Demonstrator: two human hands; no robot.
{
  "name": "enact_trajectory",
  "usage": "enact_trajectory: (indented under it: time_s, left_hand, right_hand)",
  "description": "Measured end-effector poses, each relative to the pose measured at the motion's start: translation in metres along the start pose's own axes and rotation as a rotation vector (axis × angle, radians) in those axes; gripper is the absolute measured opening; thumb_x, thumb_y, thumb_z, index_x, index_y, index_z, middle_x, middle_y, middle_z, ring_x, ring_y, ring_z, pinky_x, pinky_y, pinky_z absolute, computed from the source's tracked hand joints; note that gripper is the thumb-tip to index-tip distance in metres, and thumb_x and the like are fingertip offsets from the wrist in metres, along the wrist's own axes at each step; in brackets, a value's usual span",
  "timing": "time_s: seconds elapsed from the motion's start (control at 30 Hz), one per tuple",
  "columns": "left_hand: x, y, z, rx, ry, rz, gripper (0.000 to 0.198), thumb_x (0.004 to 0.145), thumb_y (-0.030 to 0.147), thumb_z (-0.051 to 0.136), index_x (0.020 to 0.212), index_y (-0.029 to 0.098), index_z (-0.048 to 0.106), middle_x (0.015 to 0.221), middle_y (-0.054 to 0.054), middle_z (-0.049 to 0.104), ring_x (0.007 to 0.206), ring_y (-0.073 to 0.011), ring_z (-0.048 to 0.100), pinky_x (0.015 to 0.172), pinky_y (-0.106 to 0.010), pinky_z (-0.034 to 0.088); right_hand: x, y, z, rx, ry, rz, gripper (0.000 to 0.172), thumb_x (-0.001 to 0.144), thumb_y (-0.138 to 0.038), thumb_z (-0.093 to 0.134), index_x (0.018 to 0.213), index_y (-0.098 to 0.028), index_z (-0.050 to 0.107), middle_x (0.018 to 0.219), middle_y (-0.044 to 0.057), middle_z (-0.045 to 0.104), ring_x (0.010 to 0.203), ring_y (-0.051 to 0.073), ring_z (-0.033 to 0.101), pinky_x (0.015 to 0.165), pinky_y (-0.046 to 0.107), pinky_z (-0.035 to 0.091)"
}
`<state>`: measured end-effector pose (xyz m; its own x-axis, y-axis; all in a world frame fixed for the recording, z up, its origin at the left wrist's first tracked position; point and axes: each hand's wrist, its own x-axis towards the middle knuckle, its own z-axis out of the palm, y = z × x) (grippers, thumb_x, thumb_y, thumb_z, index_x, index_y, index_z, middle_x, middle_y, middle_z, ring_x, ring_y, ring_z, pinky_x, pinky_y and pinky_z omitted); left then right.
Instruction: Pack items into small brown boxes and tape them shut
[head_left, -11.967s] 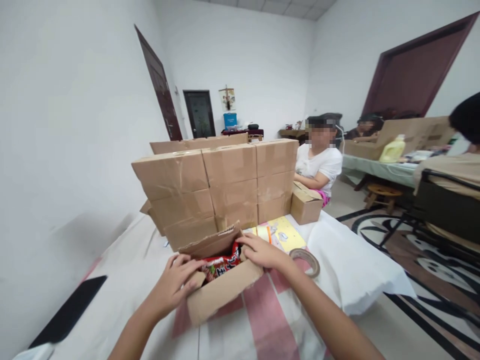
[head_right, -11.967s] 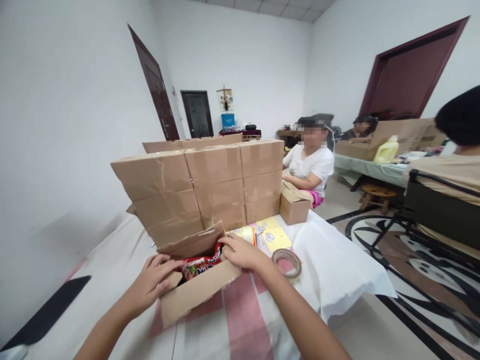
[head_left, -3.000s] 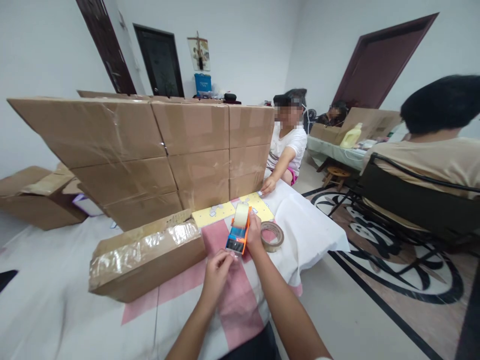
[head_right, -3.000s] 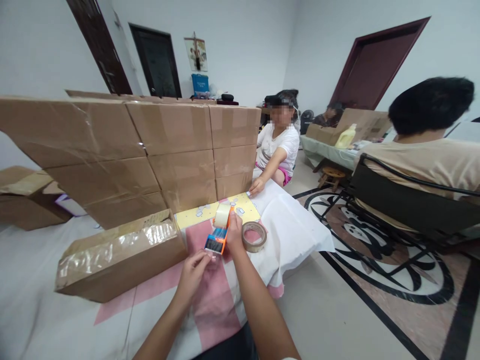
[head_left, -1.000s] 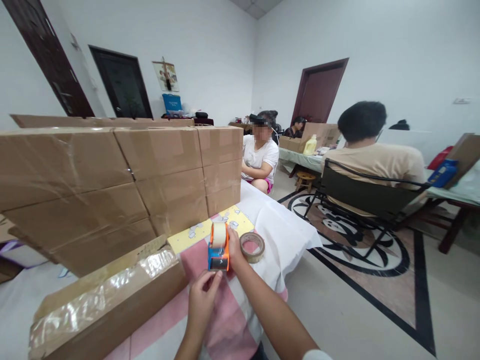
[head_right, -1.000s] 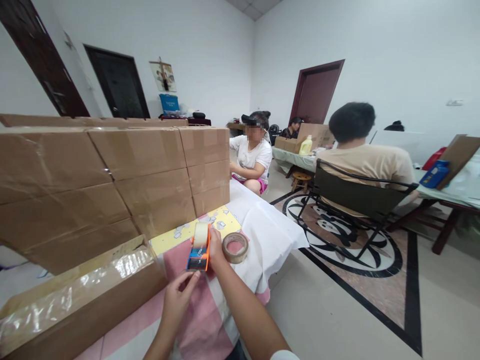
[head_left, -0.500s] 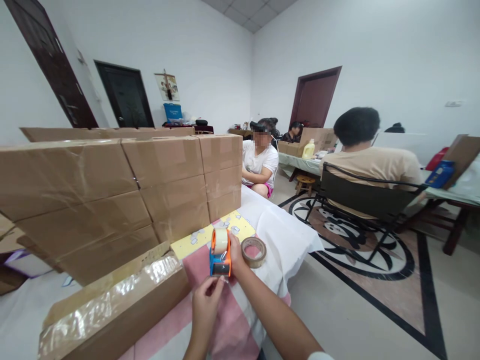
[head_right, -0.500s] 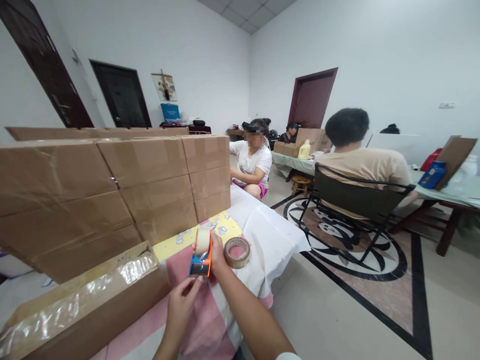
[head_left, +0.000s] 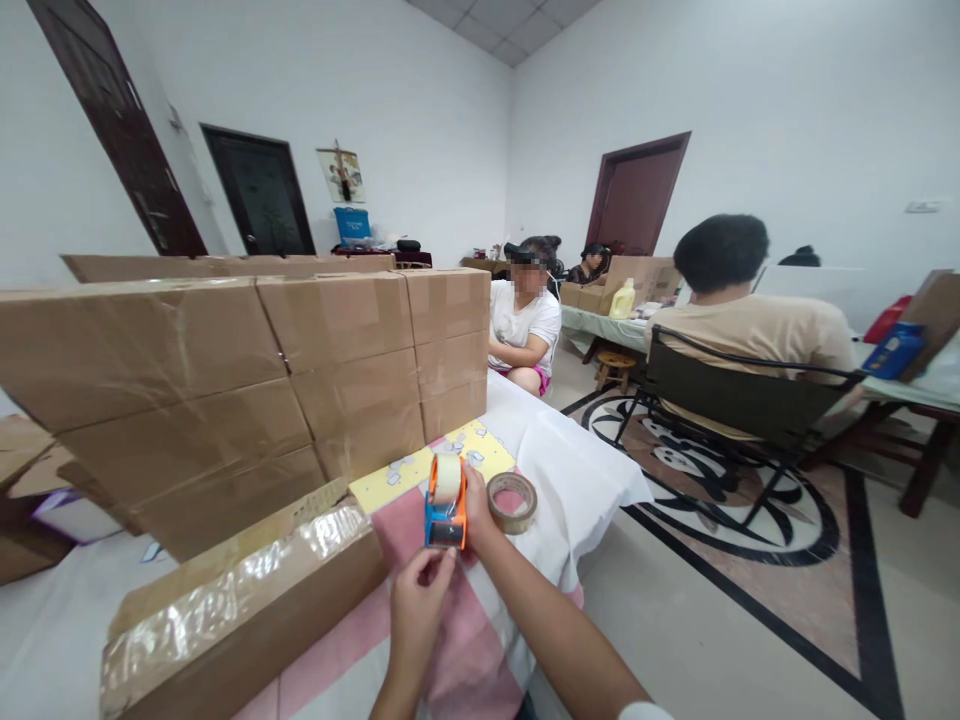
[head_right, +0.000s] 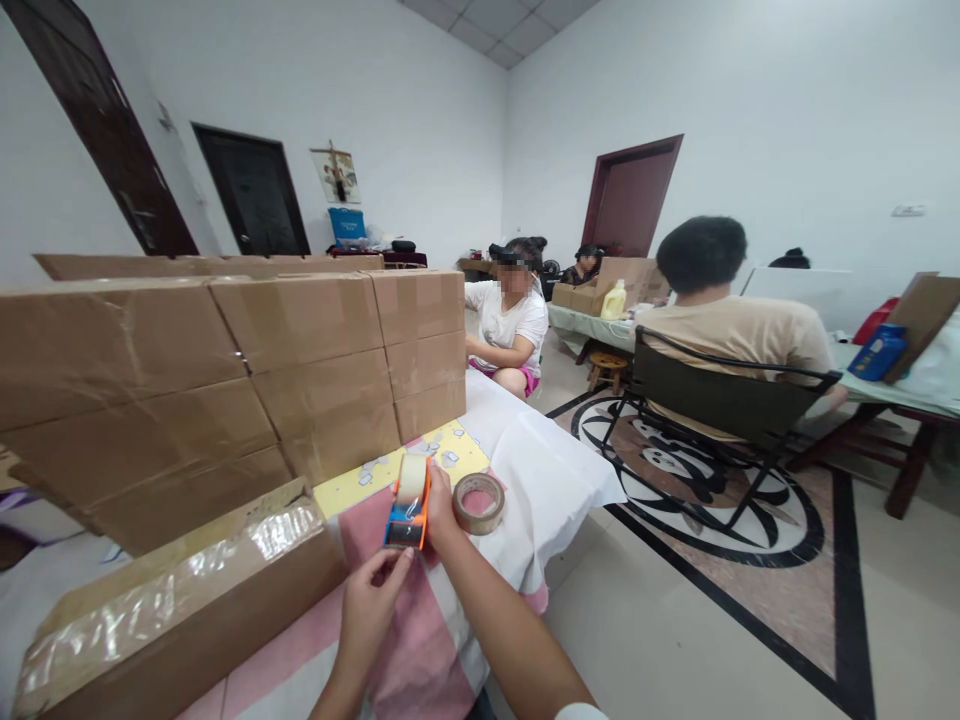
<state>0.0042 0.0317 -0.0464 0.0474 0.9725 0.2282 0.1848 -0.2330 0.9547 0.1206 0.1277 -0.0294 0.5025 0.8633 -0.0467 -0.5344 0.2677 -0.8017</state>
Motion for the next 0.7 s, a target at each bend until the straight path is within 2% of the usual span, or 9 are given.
enact_trajectory:
  time_s: [0.4,0.57,0.7]
  left_hand:
    - [-0.0020,0.0000,0.0011,0.042,0.018,0.036,0.042,0.080,0.058,0.068,0.071,0.017,0.071,0.065,-0.003,0.067,0.061,-0.0183,0.057,0.059,-0.026,0.044]
    - [-0.0028,0.0002,0.0019,0.047,-0.011,-0.011,0.042,0.080,0.059,0.067,0.074,0.017,0.072,0.069,-0.004,0.069,0.064,-0.0190,0.060,0.062,-0.026,0.045]
    - [-0.0050,0.0021,0.0035,0.038,-0.024,-0.049,0.042,0.082,0.059,0.065,0.075,0.017,0.071,0.068,-0.003,0.069,0.065,-0.0186,0.060,0.063,-0.026,0.044]
  right_hand:
    - [-0.0043,-0.0053,0.0036,0.061,0.003,0.045,0.036,0.070,-0.052,0.071,0.079,-0.019,0.059,0.066,-0.002,0.066,0.060,0.015,0.061,0.058,0.026,0.050]
    - [0.0006,-0.0010,0.0031,0.137,-0.004,0.121,0.040,0.068,-0.053,0.073,0.081,-0.019,0.057,0.062,-0.005,0.062,0.053,0.013,0.057,0.054,0.026,0.047]
    - [0.0036,0.0018,0.0022,0.168,-0.004,0.131,0.039,0.069,-0.051,0.073,0.081,-0.018,0.057,0.063,-0.005,0.062,0.055,0.012,0.059,0.054,0.024,0.047]
